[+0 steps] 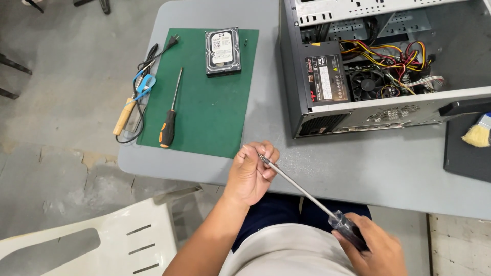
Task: The person removes screws from a power supply unit, cleans the cables with a brush, and then installs the unit into a computer case.
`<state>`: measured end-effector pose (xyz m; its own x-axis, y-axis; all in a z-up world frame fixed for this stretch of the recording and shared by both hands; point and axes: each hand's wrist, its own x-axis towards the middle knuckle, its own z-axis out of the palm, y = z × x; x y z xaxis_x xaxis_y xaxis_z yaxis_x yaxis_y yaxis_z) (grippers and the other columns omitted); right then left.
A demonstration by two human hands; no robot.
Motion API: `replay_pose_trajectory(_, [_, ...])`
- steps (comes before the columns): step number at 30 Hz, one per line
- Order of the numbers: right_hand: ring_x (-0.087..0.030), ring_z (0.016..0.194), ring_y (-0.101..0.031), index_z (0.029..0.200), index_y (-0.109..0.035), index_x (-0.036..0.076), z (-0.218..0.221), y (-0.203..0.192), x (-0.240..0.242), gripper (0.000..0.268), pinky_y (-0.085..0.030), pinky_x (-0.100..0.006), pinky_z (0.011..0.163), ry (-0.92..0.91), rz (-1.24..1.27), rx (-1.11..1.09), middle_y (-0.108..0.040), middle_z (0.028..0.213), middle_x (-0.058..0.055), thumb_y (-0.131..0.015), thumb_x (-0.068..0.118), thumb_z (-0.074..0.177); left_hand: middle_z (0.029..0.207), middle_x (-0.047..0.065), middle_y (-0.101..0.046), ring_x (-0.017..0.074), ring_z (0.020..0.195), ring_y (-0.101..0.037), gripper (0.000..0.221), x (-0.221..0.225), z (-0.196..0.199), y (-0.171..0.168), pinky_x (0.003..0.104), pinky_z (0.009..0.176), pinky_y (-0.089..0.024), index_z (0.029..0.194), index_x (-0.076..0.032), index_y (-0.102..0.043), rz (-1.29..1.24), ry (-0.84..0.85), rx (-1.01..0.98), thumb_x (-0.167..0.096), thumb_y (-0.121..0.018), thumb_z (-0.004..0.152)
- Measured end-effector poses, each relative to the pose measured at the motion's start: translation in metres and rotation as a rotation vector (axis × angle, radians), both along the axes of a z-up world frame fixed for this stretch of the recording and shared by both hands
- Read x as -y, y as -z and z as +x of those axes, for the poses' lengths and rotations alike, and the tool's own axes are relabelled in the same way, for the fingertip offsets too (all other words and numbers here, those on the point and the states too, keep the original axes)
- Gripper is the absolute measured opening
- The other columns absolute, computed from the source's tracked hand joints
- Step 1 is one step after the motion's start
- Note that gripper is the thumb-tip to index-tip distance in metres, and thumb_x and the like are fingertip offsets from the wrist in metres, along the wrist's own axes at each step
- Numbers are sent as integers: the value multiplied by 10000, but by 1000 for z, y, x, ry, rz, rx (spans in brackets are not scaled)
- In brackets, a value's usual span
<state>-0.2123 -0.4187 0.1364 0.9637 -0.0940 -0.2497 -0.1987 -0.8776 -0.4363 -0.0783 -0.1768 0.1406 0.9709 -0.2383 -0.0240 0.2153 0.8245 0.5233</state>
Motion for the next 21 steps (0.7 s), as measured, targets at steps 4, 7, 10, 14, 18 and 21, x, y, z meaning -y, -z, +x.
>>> replay_pose_trajectory(4, [-110,536,-577,1013,-579,268,-2,-1,-3,287,-459,-291,461,-81,-44,262,-637,789,131,-590,430,776,824,-20,-412,105,765,-420,252,2,-2,-3,148,480,-320,779,-204,-628,-14,14,-40,-455,-624,808])
replay_pose_trajectory(7, [-106,525,-571,1005,-589,249,-1,-5,-5,276,-449,-277,445,-101,-9,321,-640,809,126,-616,395,773,813,-20,-423,112,765,-427,277,3,-4,-6,160,486,-317,763,-206,-587,12,-8,-91,-480,-610,800])
replay_pose_trajectory(10, [-98,611,-628,1018,-581,292,-3,2,-2,306,-491,-289,534,-53,-57,141,-662,856,165,-583,466,766,771,-40,-427,81,702,-419,302,7,-5,-7,152,488,-327,743,-196,-575,-39,-6,-181,-491,-595,803])
replay_pose_trajectory(14, [-114,589,-610,1020,-570,299,-5,8,-1,310,-486,-293,588,-67,-63,164,-649,847,157,-575,484,770,758,-43,-423,80,686,-411,319,9,-6,-10,161,494,-316,745,-200,-562,-38,-3,-230,-514,-597,789])
replay_pose_trajectory(18, [-136,532,-550,987,-588,262,-5,4,-3,275,-468,-276,534,-74,45,194,-637,777,121,-601,433,772,747,-49,-415,75,687,-411,337,10,-8,-12,159,492,-312,739,-201,-540,-35,-3,-263,-531,-595,779])
replay_pose_trajectory(21, [-127,547,-561,979,-615,249,-2,-5,-7,280,-501,-253,467,-30,136,120,-664,801,110,-618,415,753,749,-47,-411,78,693,-410,337,10,-8,-9,160,494,-317,731,-198,-544,-27,11,-214,-527,-599,777])
